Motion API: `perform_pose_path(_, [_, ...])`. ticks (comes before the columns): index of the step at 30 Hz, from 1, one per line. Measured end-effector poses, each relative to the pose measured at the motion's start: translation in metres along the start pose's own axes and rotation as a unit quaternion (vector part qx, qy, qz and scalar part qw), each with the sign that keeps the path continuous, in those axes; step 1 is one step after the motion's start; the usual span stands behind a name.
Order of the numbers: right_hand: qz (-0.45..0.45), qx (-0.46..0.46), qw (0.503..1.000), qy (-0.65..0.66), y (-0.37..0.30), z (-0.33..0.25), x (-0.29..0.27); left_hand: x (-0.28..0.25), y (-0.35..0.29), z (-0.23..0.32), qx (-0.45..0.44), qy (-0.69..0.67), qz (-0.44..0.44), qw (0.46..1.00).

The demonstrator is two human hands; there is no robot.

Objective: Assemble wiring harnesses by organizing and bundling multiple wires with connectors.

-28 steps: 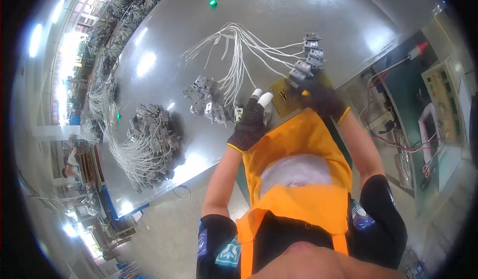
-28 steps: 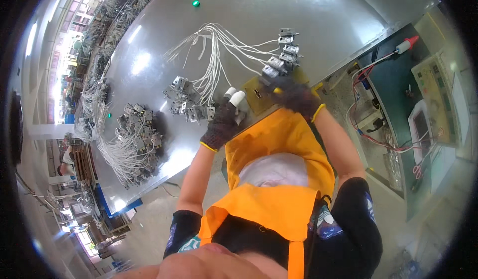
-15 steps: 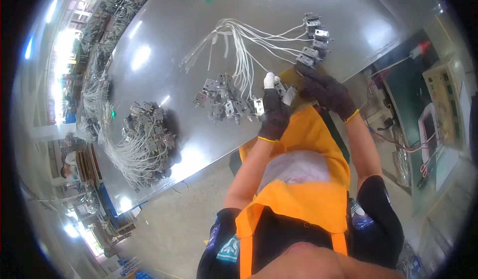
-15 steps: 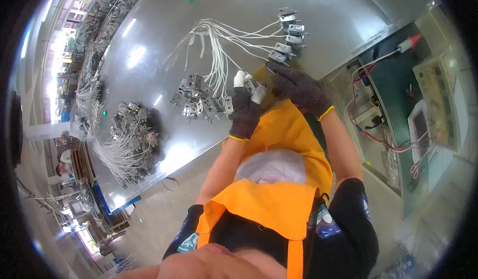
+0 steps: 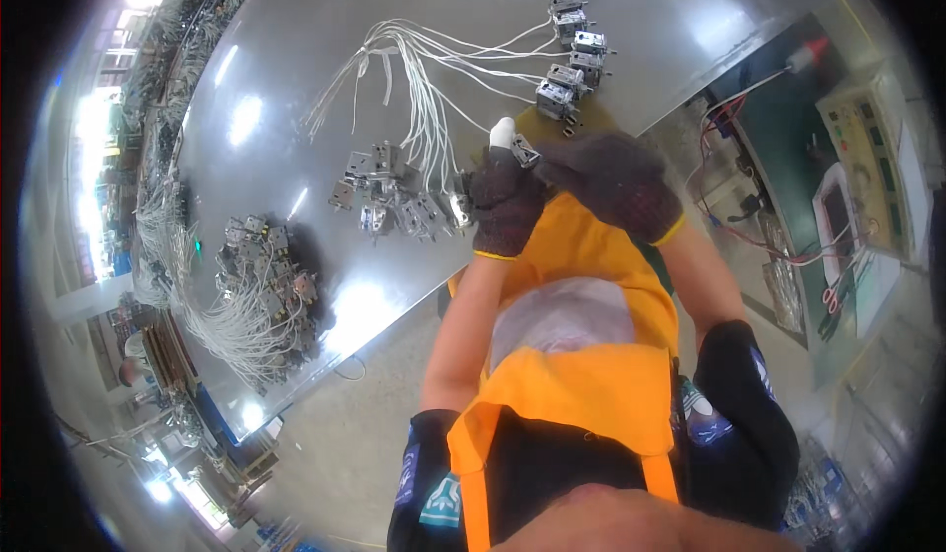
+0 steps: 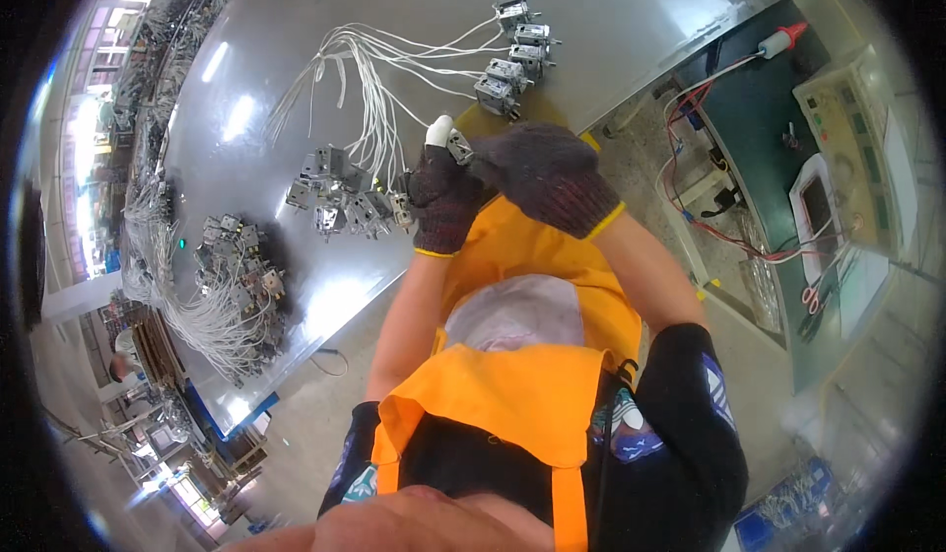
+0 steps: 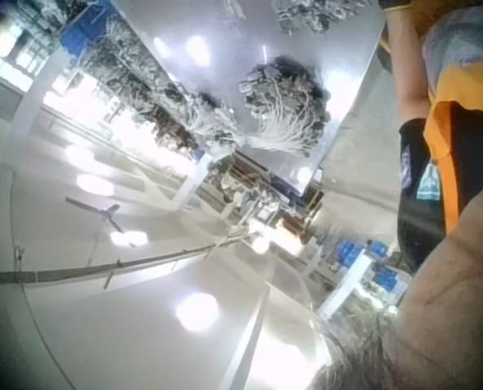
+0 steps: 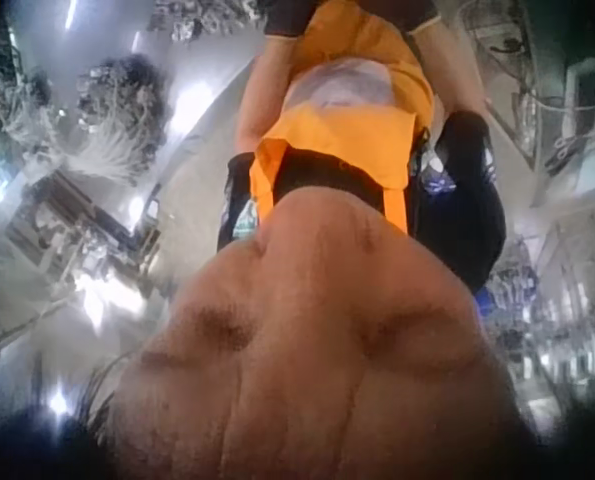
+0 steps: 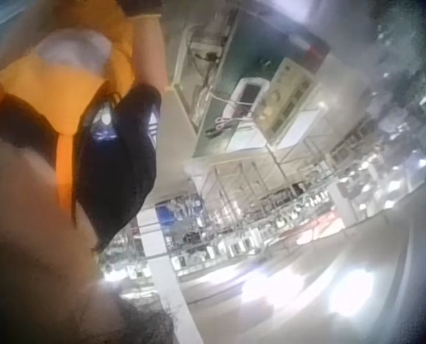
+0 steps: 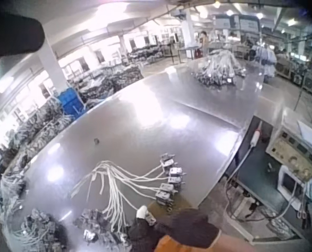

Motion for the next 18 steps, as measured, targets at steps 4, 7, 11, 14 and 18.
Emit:
perform_pose_path(4, [0.079,-0.061,0.988,-0.117,0.005,-0.020,-0.005,-0.001,-0.002,0.006,0.087,0.080,-0.028,0.993])
perform_pose_path(7, [0.012,-0.062,0.988,-0.143,0.014,-0.023,0.003,0.007,0.005,0.001,0.015,0.005,-0.073,0.997])
perform_pose_path(11, [-0.121,-0.035,0.981,-0.149,0.019,-0.022,0.024,0.003,0.007,0.038,0.123,0.188,-0.015,0.974])
perform_pose_path(14, [-0.081,-0.026,0.989,-0.123,0.021,-0.025,0.018,-0.008,-0.001,0.058,0.164,0.093,0.033,0.981])
perform_pose_path(18, [-0.061,-0.016,0.985,-0.160,0.021,-0.025,0.019,-0.009,-0.001,0.079,0.192,0.145,0.029,0.970])
Point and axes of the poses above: each hand's wrist, its own y-axis towards the middle knuckle, its own x-axis out of the palm, z = x × y, the point moved 10 cm from there along y, towards the middle knuckle, and after that the axes turned 14 degrees about -y, right-handed, at the moved point
